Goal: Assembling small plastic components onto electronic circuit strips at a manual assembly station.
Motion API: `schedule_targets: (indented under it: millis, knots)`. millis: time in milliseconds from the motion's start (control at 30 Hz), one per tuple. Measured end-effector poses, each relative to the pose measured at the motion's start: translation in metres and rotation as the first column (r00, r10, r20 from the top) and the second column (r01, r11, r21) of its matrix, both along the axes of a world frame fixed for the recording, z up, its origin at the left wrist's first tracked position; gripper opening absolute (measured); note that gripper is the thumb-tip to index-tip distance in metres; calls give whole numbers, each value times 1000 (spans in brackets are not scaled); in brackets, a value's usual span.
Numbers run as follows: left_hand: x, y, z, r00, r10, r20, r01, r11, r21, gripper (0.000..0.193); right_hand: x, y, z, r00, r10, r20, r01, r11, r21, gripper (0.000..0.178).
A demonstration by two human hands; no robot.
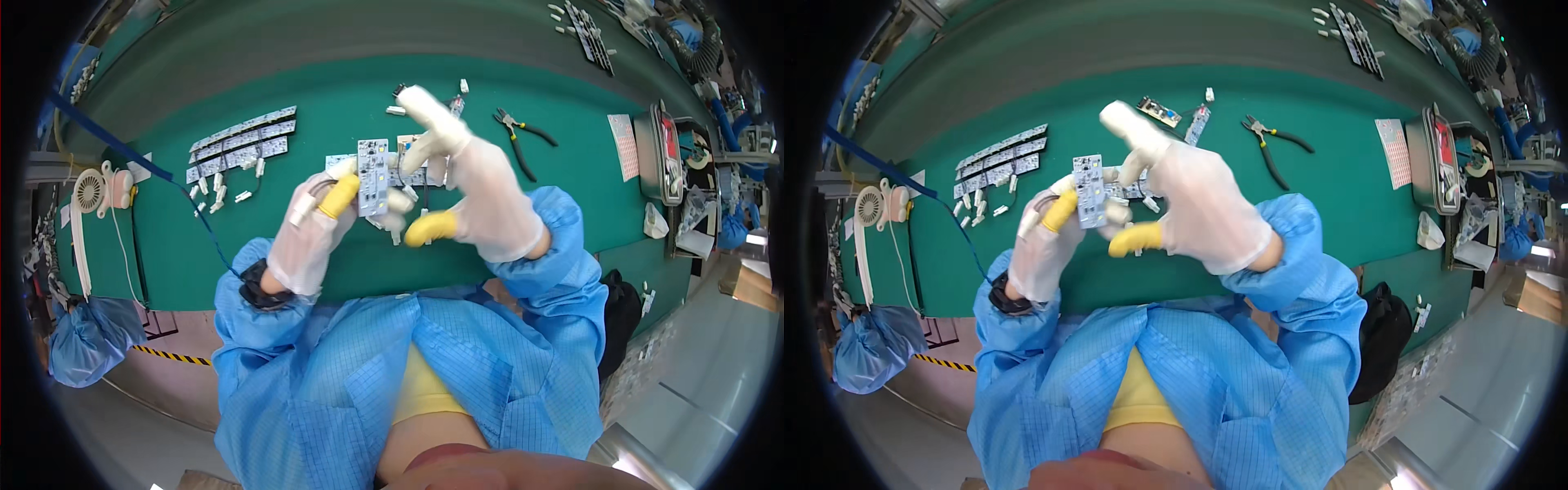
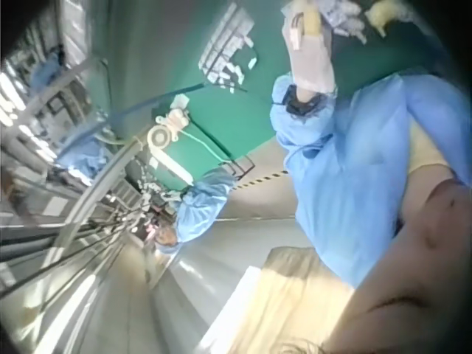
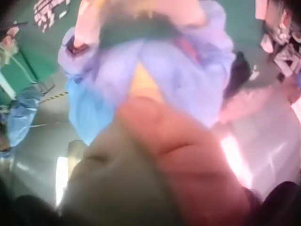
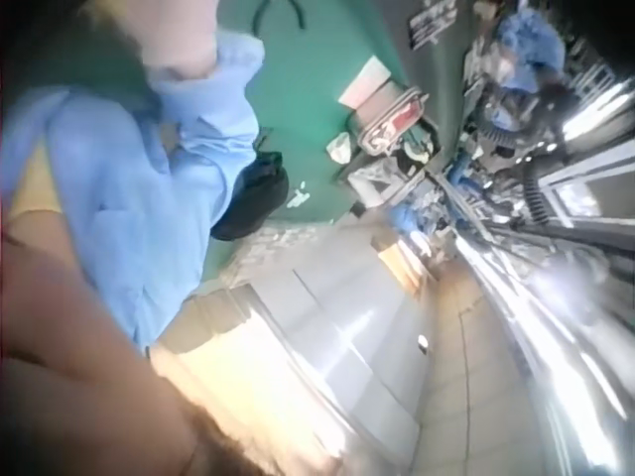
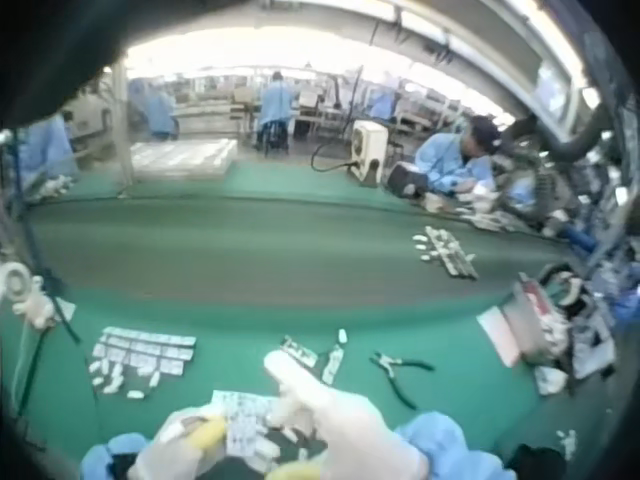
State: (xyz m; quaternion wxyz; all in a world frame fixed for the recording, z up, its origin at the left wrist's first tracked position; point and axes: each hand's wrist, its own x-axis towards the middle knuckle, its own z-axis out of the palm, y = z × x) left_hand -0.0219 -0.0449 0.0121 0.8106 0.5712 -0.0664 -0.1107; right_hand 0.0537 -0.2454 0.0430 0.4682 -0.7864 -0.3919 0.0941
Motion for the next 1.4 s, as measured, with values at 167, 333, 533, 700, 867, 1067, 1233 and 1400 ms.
schedule_targets:
  millis: [167,333,533,700,867,1067,1233,1400]
  knots:
    - [1,4,-9,986,-159,53,114,869,481,30,3,-10,-9,832,168,-528,-93,982,166,60]
    - [1,6,2,975,122,186,-189,895,404,65,-5,-14,-2,856,67,-513,108,947,303,29]
    - [0,-4,9,458,-136,879,-816,328,476,87,-18,-4,-3,821,16,-570,252,887,388,32]
    - [-13,-20,-8,803,259,536,-469,830,301,63,-23,1,-1,872,-39,-487,222,919,324,37]
    - [-19,-17,-3,910,300,288,-333,940,74,51,-18,-6,-5,896,13,-444,130,948,291,48]
    - [-20,-20,1,832,419,364,-450,893,1,48,-18,-7,-5,845,76,-530,139,925,353,40]
    - [-8,7,3,841,213,498,-415,844,340,63,-12,-10,-4,813,37,-582,208,913,350,39]
    - [25,138,1,914,-189,360,-389,-145,910,68,-8,-18,-4,734,41,-678,303,873,381,41]
